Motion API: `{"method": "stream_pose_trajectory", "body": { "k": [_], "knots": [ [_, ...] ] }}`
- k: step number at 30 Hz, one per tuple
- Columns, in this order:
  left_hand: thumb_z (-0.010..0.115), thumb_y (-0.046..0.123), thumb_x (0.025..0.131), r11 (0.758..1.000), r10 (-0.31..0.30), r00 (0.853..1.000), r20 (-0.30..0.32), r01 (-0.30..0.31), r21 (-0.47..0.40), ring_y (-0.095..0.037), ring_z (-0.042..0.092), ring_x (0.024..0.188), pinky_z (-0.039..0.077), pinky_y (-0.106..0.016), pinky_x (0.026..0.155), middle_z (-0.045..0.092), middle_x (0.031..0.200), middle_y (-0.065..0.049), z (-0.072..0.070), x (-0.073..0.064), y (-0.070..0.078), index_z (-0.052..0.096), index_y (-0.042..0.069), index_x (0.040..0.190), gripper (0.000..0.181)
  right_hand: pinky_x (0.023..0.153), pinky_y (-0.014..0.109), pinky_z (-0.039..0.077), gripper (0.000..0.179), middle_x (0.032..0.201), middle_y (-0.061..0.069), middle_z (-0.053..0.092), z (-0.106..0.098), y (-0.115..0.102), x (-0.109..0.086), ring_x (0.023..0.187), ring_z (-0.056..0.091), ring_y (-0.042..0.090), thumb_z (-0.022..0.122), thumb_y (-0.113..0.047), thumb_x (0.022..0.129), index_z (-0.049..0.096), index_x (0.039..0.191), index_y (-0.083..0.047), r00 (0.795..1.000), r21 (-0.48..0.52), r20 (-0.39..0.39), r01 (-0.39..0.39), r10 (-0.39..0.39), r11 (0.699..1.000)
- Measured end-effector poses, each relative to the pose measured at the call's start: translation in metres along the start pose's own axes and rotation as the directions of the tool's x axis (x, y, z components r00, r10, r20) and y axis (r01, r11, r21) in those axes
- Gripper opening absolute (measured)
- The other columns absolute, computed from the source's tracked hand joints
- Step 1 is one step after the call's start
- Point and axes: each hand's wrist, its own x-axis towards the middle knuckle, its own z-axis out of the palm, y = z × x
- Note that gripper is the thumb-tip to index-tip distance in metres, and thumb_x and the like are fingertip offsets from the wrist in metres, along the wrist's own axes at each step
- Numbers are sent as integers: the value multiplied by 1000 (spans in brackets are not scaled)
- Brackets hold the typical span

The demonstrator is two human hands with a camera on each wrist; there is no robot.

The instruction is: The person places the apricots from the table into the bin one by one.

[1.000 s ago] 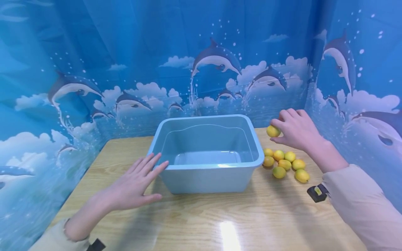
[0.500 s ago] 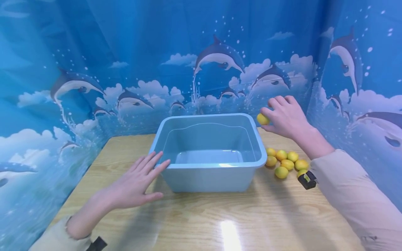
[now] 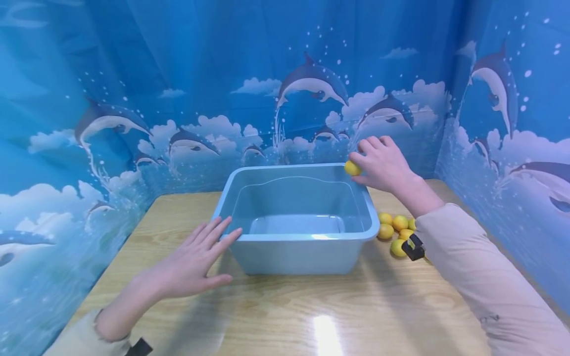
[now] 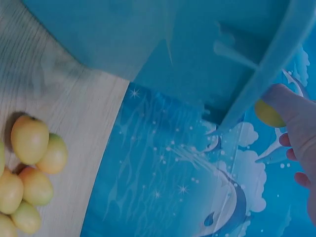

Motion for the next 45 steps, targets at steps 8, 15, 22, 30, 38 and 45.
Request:
{"method": "stream_pose_trajectory", "body": {
  "k": [8, 15, 22, 30, 38, 45],
  "knots": [
    [56, 54, 86, 1000, 7, 1000, 16, -6, -13, -35, 3, 140, 7, -52, 111, -1, 154, -13, 2, 3, 2, 8, 20, 151, 88, 78, 51, 40, 52, 95, 15, 57, 7, -8, 3, 92, 50, 35, 79, -43, 67, 64, 102, -8, 999, 16, 36, -9, 9, 1000],
    [58, 52, 86, 999, 20, 1000, 4, -20, -35, -35, 2, 139, 8, -54, 110, 0, 154, -14, 2, 5, 3, 9, 20, 151, 87, 81, 52, 41, 55, 97, 15, 59, 2, -8, -6, 94, 52, 34, 77, -46, 69, 65, 105, -7, 998, -1, 62, -30, 30, 1000],
    [59, 50, 86, 999, 13, 1000, -14, -14, -45, -37, 5, 139, 9, -56, 109, 2, 154, -15, 2, 2, 3, 10, 20, 151, 87, 75, 51, 43, 47, 93, 15, 61, -3, -2, -30, 89, 54, 35, 66, -47, 81, 65, 102, -5, 998, 23, -58, -17, 18, 1000],
    [59, 49, 86, 999, 12, 999, -32, -13, -35, -38, 5, 139, 9, -55, 109, 2, 154, -16, 3, 0, 2, 10, 19, 151, 87, 67, 51, 43, 73, 85, 19, 61, 9, 5, -73, 82, 54, 39, 20, -60, 94, 65, 100, -2, 972, -25, -234, -6, 0, 1000],
    [59, 50, 85, 1000, 5, 999, -32, -6, -26, -37, 6, 139, 8, -54, 110, 2, 154, -15, 6, 1, 2, 10, 19, 151, 88, 70, 55, 40, 84, 96, 21, 57, 32, 0, -129, 90, 51, 41, 10, -68, 89, 63, 104, -4, 993, -20, -80, -93, 91, 995],
    [60, 50, 85, 1000, -4, 1000, -23, 4, -30, -36, 4, 139, 8, -55, 110, 1, 154, -14, 4, 2, 3, 10, 20, 151, 88, 78, 60, 38, 80, 99, 20, 58, 56, -14, -167, 96, 50, 41, 14, -70, 88, 63, 102, -8, 996, 46, -3, -94, 94, 995]
  ]
}}
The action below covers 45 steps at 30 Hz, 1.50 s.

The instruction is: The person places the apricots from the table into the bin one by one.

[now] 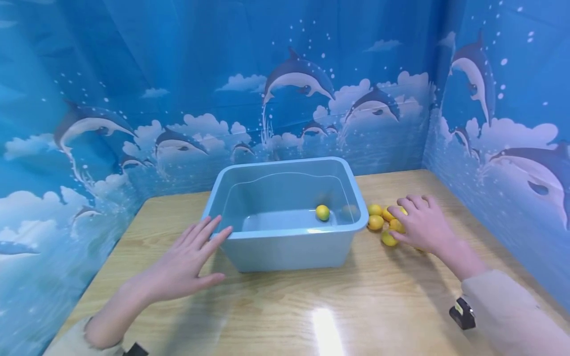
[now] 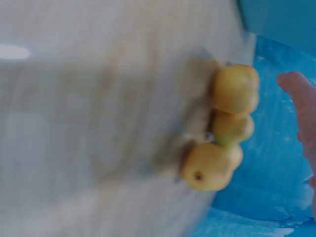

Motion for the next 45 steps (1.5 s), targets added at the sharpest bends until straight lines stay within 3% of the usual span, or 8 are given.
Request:
{"method": "stream_pose_trajectory", "body": {
  "k": [3, 6, 9, 13, 20, 25, 38, 45],
  "knots": [
    [60, 49, 85, 1000, -2, 1000, 2, 2, -1, -35, 3, 139, 7, -54, 110, 1, 154, -14, 0, 0, 0, 10, 19, 151, 88, 82, 57, 38, 68, 99, 17, 57, 6, -4, -8, 96, 50, 39, 38, -68, 85, 64, 102, -9, 999, 20, 41, 12, -13, 1000],
    [61, 49, 85, 1000, -3, 1000, 3, 3, -2, -35, 2, 139, 7, -54, 110, 1, 154, -15, 0, 0, -1, 10, 19, 151, 88, 82, 55, 39, 54, 95, 15, 57, 11, -8, -13, 95, 50, 38, 62, -54, 73, 65, 100, -8, 998, 34, 62, 24, -26, 999],
    [61, 48, 85, 1000, 1, 1000, -3, -1, 2, -36, 4, 139, 8, -55, 110, 2, 154, -15, 0, 0, -1, 11, 19, 151, 88, 79, 55, 39, 49, 92, 14, 56, 15, -12, -14, 92, 50, 38, 71, -43, 62, 65, 96, -8, 996, 32, 85, 19, -22, 999],
    [61, 48, 85, 1000, 9, 1000, -13, -9, 8, -37, 6, 139, 9, -55, 109, 3, 154, -15, 1, 0, -1, 12, 19, 151, 88, 77, 54, 38, 47, 90, 14, 56, 19, -16, -15, 90, 51, 37, 73, -41, 61, 65, 95, -9, 994, 18, 105, 9, -11, 1000],
    [61, 48, 85, 1000, 5, 1000, -3, -5, 10, -37, 6, 139, 9, -55, 109, 3, 154, -16, 0, 0, -1, 11, 19, 151, 87, 74, 54, 39, 42, 89, 13, 56, 27, -18, -13, 90, 50, 36, 73, -37, 59, 67, 92, -11, 998, 37, 45, 45, -46, 998],
    [60, 49, 85, 1000, -4, 1000, 13, 4, 8, -36, 5, 139, 9, -55, 109, 1, 154, -15, -1, 0, 0, 10, 19, 151, 87, 76, 57, 39, 40, 90, 14, 55, 30, -18, -12, 90, 50, 37, 74, -32, 58, 66, 90, -9, 996, 39, 54, 64, -66, 997],
    [59, 50, 85, 1000, -3, 1000, 13, 3, 4, -37, 5, 139, 9, -56, 109, 2, 154, -15, -1, 1, 0, 10, 20, 151, 87, 76, 55, 38, 35, 85, 12, 52, 34, -17, -13, 90, 50, 37, 76, -33, 60, 65, 84, -10, 997, 60, 76, -13, 9, 998],
    [60, 50, 86, 1000, -5, 1000, 10, 5, 3, -37, 5, 139, 10, -56, 109, 3, 154, -15, -1, 0, 0, 11, 19, 151, 87, 72, 55, 40, 48, 85, 14, 55, 21, -17, -3, 83, 53, 38, 80, -32, 57, 65, 96, -9, 998, 52, 48, -47, 44, 998]
  ]
}}
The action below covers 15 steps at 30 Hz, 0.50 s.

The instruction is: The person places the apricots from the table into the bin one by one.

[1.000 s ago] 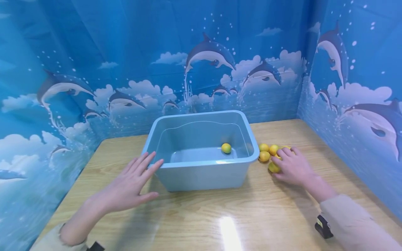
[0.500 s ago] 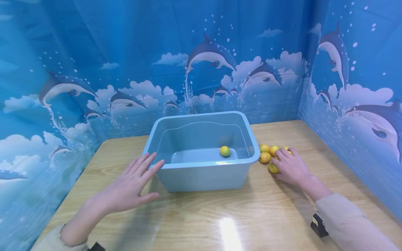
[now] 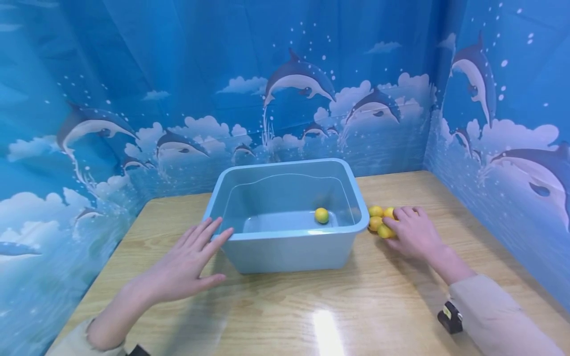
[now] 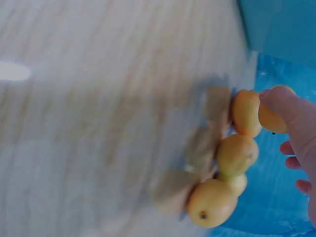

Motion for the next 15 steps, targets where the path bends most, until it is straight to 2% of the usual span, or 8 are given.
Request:
{"method": "stream_pose_trajectory", "body": {
  "k": [3, 5, 7, 8, 10, 12, 14, 15],
  "knots": [
    [60, 49, 85, 1000, -1, 1000, -7, 1, 1, -37, 6, 139, 11, -56, 109, 3, 154, -15, 0, 0, 0, 11, 19, 151, 87, 69, 53, 41, 50, 83, 13, 54, -7, 0, 6, 78, 52, 36, 79, -33, 58, 65, 99, -8, 999, -7, -26, 22, -22, 1000],
    [60, 49, 86, 1000, 0, 1000, -11, 0, 3, -37, 6, 139, 11, -56, 109, 4, 154, -16, 1, -1, -1, 12, 19, 151, 86, 69, 53, 41, 47, 82, 13, 53, -11, 0, 10, 78, 51, 36, 73, -41, 65, 64, 99, -9, 998, -4, -46, 34, -34, 999],
    [60, 49, 86, 1000, 3, 1000, -11, -3, 5, -38, 6, 139, 11, -57, 109, 5, 154, -16, 1, 0, -1, 12, 19, 151, 86, 70, 54, 41, 50, 81, 12, 52, -14, 0, 13, 78, 50, 37, 59, -56, 78, 63, 98, -10, 997, -1, -68, 40, -40, 999],
    [60, 49, 86, 1000, 5, 1000, -10, -5, 6, -38, 7, 139, 12, -57, 108, 5, 154, -16, 1, 0, -1, 12, 19, 151, 86, 70, 55, 40, 51, 82, 13, 52, -16, 0, 15, 79, 50, 37, 57, -57, 78, 63, 97, -10, 996, -2, -77, 43, -43, 999],
    [60, 49, 86, 1000, 4, 1000, -8, -4, 9, -38, 7, 139, 12, -57, 108, 5, 154, -16, 1, 0, -1, 12, 19, 151, 86, 71, 55, 40, 60, 82, 13, 53, -19, 1, 19, 80, 50, 38, 40, -63, 86, 63, 97, -9, 993, -5, -103, 50, -50, 999],
    [59, 49, 86, 1000, 2, 1000, -5, -2, 10, -37, 7, 139, 12, -56, 108, 5, 154, -16, 1, 0, -1, 12, 19, 151, 86, 69, 55, 40, 66, 81, 14, 53, -21, 2, 23, 77, 50, 38, 29, -64, 89, 64, 95, -9, 988, -19, -140, 61, -63, 998],
    [60, 49, 86, 1000, -1, 1000, -9, 1, 9, -37, 7, 139, 11, -56, 109, 5, 154, -15, 1, 0, -1, 13, 19, 151, 85, 68, 54, 39, 55, 82, 15, 54, -25, 4, 28, 76, 50, 39, 40, -57, 86, 64, 96, -8, 985, -36, -154, 70, -75, 997],
    [60, 49, 86, 1000, 0, 1000, -14, 0, 9, -37, 7, 139, 11, -56, 109, 5, 154, -16, 1, 0, -1, 13, 19, 151, 85, 67, 54, 39, 58, 82, 15, 54, -27, 5, 30, 76, 50, 39, 36, -58, 87, 64, 96, -8, 985, -43, -157, 70, -76, 997]
  ]
}}
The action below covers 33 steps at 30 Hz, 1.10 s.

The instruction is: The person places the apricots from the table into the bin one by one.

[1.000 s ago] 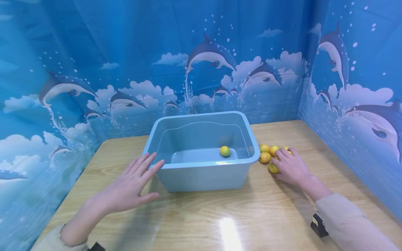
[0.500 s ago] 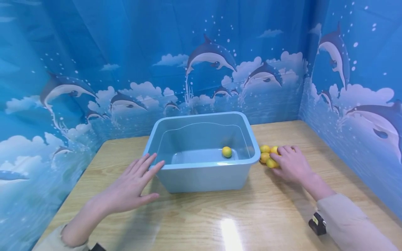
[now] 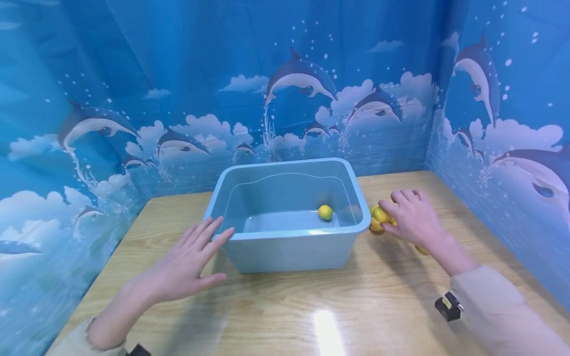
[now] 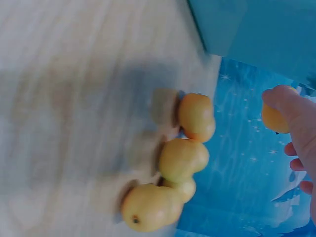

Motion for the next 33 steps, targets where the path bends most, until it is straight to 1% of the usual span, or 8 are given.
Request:
{"method": "stream_pose_trajectory", "body": {
  "k": [4, 10, 15, 17, 22, 23, 27, 33],
  "knots": [
    [60, 48, 86, 1000, 8, 1000, -13, -8, -2, -37, 8, 139, 13, -57, 108, 6, 154, -16, 1, 0, 0, 14, 19, 150, 85, 66, 53, 40, 57, 84, 15, 54, -9, 5, 8, 77, 50, 38, 41, -60, 83, 63, 97, -9, 999, -28, 38, -10, 11, 1000],
    [60, 48, 86, 1000, 10, 1000, -10, -10, -5, -37, 7, 139, 12, -57, 108, 5, 154, -16, 1, -1, -1, 13, 20, 150, 85, 66, 52, 40, 84, 84, 13, 54, -25, 9, 22, 79, 51, 37, 8, -73, 83, 64, 97, -12, 991, -60, 119, -60, 67, 996],
    [60, 48, 86, 1000, 8, 1000, -7, -8, -2, -37, 7, 139, 12, -57, 108, 4, 154, -16, 1, -1, -1, 13, 19, 150, 85, 67, 50, 39, 48, 87, 11, 53, -38, 14, 36, 83, 49, 35, 62, -57, 77, 64, 100, -15, 973, -84, 205, -91, 107, 992],
    [60, 48, 86, 1000, 12, 1000, -7, -12, 0, -38, 8, 138, 13, -57, 108, 5, 154, -16, 0, -1, -1, 14, 19, 150, 85, 68, 50, 39, 51, 87, 11, 53, -42, 17, 41, 83, 49, 35, 62, -59, 76, 64, 100, -14, 972, -89, 205, -97, 114, 991],
    [60, 48, 86, 1000, 12, 1000, 13, -12, -10, -38, 8, 138, 13, -58, 108, 5, 154, -16, -4, 0, -2, 15, 19, 150, 84, 67, 52, 38, 91, 86, 13, 54, -47, 22, 53, 82, 48, 36, 3, -75, 79, 65, 101, -12, 986, -87, 139, -82, 94, 993],
    [60, 48, 86, 1000, 11, 1000, 20, -11, -10, -38, 7, 139, 12, -58, 108, 5, 154, -16, -5, 0, -2, 14, 19, 150, 84, 67, 52, 38, 92, 86, 14, 54, -48, 23, 56, 82, 48, 36, 2, -74, 79, 65, 101, -11, 989, -88, 124, -75, 85, 993],
    [59, 49, 87, 1000, 9, 999, 52, -9, -6, -38, 5, 139, 12, -58, 108, 3, 154, -14, -9, 1, -2, 12, 20, 151, 84, 68, 53, 38, 70, 87, 14, 54, -52, 23, 64, 83, 48, 37, 31, -70, 84, 65, 101, -11, 993, -78, 100, -49, 57, 996],
    [58, 50, 87, 1000, 13, 995, 95, -13, -6, -37, 4, 139, 11, -57, 108, 2, 154, -13, -12, 1, -2, 11, 20, 151, 84, 69, 51, 38, 42, 86, 12, 53, -54, 20, 79, 83, 48, 35, 68, -38, 69, 66, 103, -13, 993, -65, 109, -28, 35, 997]
  ]
}}
